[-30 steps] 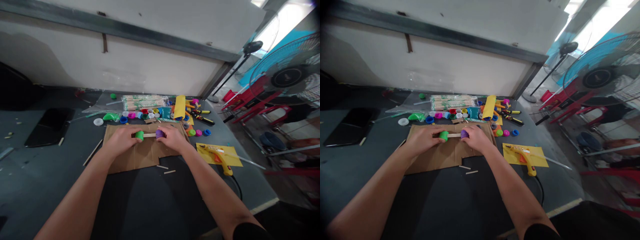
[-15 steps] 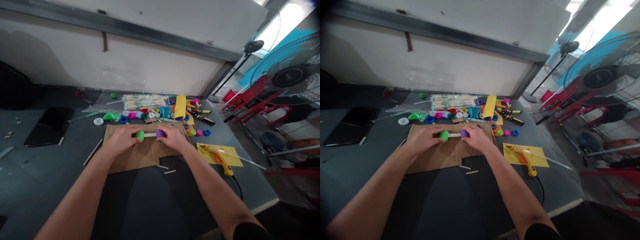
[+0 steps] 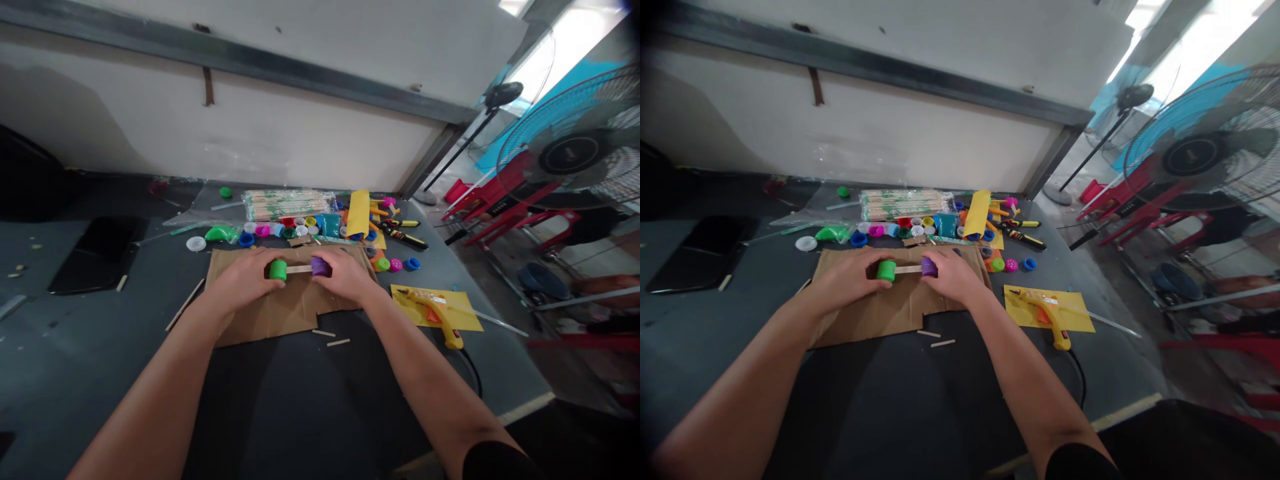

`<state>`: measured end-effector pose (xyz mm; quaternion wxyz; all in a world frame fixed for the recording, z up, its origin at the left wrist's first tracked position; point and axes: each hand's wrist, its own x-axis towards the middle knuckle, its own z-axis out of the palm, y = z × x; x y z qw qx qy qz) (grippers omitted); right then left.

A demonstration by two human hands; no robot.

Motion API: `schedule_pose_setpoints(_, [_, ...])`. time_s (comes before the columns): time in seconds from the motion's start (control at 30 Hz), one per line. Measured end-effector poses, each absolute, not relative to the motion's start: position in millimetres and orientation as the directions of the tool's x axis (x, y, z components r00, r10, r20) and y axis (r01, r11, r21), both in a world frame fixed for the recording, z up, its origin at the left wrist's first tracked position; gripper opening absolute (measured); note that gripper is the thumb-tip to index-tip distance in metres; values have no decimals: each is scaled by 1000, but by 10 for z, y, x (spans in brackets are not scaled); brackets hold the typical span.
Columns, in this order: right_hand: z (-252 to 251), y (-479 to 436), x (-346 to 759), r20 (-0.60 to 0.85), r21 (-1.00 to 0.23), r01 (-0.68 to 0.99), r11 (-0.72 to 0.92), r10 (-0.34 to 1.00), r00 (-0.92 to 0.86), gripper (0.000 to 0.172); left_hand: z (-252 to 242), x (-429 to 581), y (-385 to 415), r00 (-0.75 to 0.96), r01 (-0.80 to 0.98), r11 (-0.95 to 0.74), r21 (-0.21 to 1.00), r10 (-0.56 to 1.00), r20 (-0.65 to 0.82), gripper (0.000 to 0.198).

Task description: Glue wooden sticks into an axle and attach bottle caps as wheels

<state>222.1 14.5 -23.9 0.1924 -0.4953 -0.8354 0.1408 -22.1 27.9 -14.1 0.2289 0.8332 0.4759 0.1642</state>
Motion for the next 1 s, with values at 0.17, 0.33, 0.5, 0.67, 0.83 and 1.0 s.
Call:
schedule_pose_setpoints(0.17, [-224, 143, 2223, 221, -452, 755, 476, 879, -422, 44, -126, -230, 275, 500, 720, -448, 529, 865, 52, 46])
schedule_pose_setpoints(0.33, [-177, 144, 2229, 277, -464, 728, 505, 863, -423, 44, -107, -248, 283, 495, 700, -453, 552, 865, 83, 41])
schedule_pose_setpoints(0.5, [-220, 153, 2240, 241, -455, 744, 490, 871, -427, 44, -118, -222, 282, 519, 722, -493, 486, 850, 91, 40])
schedule_pose_setpoints(0.67, [-257, 162, 2255, 215, -431, 759, 488, 872, -439, 43, -124, -217, 277, 514, 737, -481, 474, 855, 68, 46])
schedule_pose_setpoints(0.83, [-161, 157, 2287, 248, -410, 765, 496, 868, -430, 54, -51, -272, 268, 498, 703, -470, 534, 861, 102, 55])
schedule_pose_setpoints(1.0, [110, 34, 2307, 425, -561, 684, 466, 871, -245, 53, 211, -296, 198, 240, 384, -330, 863, 938, 251, 42])
